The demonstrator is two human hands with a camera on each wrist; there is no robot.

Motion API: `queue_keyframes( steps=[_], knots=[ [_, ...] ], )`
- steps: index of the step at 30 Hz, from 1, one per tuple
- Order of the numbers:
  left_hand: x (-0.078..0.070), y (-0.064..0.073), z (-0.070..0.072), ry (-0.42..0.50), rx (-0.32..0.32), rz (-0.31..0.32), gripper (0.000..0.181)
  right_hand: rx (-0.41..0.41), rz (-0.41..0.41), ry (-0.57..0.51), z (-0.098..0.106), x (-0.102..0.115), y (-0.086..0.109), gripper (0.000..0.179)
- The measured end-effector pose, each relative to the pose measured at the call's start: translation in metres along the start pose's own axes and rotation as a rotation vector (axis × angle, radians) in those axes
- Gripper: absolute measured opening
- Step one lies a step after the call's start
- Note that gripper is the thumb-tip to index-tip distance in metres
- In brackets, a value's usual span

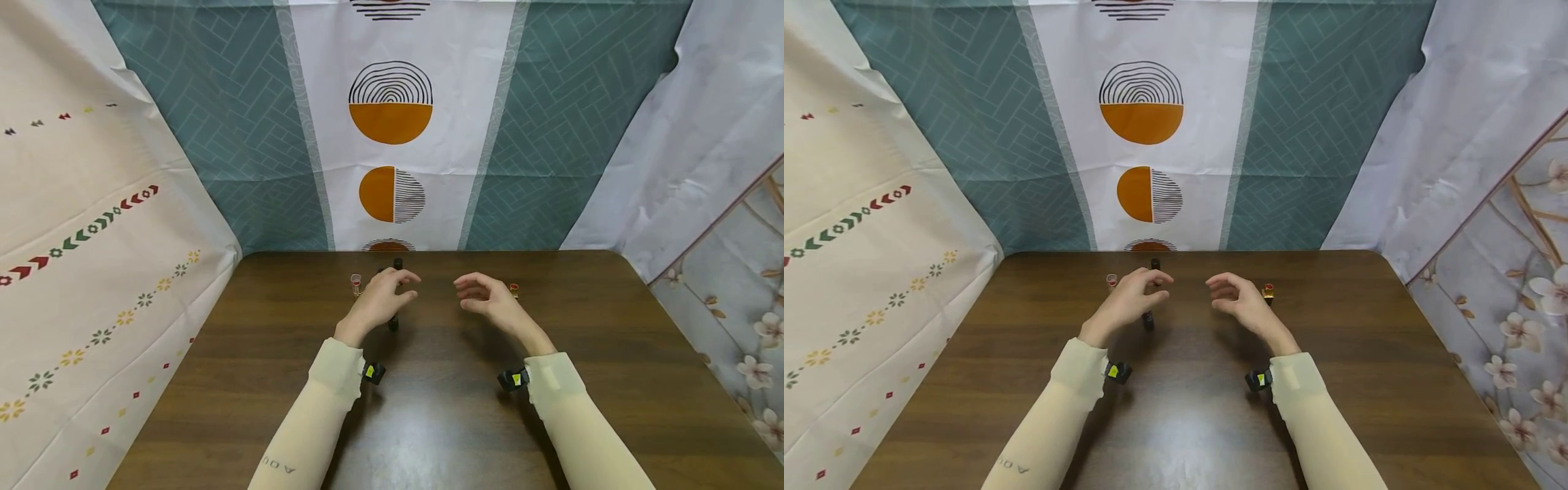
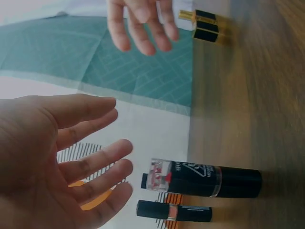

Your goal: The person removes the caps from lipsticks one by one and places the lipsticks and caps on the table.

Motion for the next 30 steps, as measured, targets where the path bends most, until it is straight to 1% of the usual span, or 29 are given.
queue_keyframes(
  steps=[3, 8, 13, 17, 21, 25, 30],
  knots=[
    [0.000, 0.005, 0.002, 0.003, 0.004, 0.007, 0.031, 0.037, -0.008, -0.021, -0.008, -0.001, -0.001, 0.041],
    [-0.001, 0.013, 0.005, 0.012, 0.001, 0.019, 0.030, 0.061, -0.043, -0.044, -0.018, -0.004, -0.002, 0.044],
    [0.001, 0.017, 0.006, 0.026, 0.008, 0.028, 0.030, 0.089, -0.077, -0.069, -0.028, -0.007, -0.003, 0.044],
    [0.003, 0.019, 0.007, 0.005, 0.033, 0.058, 0.029, 0.090, -0.085, -0.063, -0.034, -0.009, -0.003, 0.043],
    [0.003, 0.021, 0.009, -0.008, 0.041, 0.095, 0.027, 0.094, -0.092, -0.065, -0.037, -0.010, -0.005, 0.043],
    [0.003, 0.022, 0.009, -0.005, 0.054, 0.106, 0.029, 0.100, -0.089, -0.073, -0.039, -0.011, -0.007, 0.045],
    [0.004, 0.022, 0.007, -0.014, 0.056, 0.121, 0.029, 0.101, -0.083, -0.074, -0.043, -0.013, -0.009, 0.046]
  ],
)
Point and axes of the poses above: each hand's wrist, its own y-axis away from the middle knuckle, its own z-axis out of the back of the hand, x = y × z, the point moved 1 cm from there along -y, towards the middle knuckle, and after that the axes turned 8 degrees about -z, right-handed, at the moved point
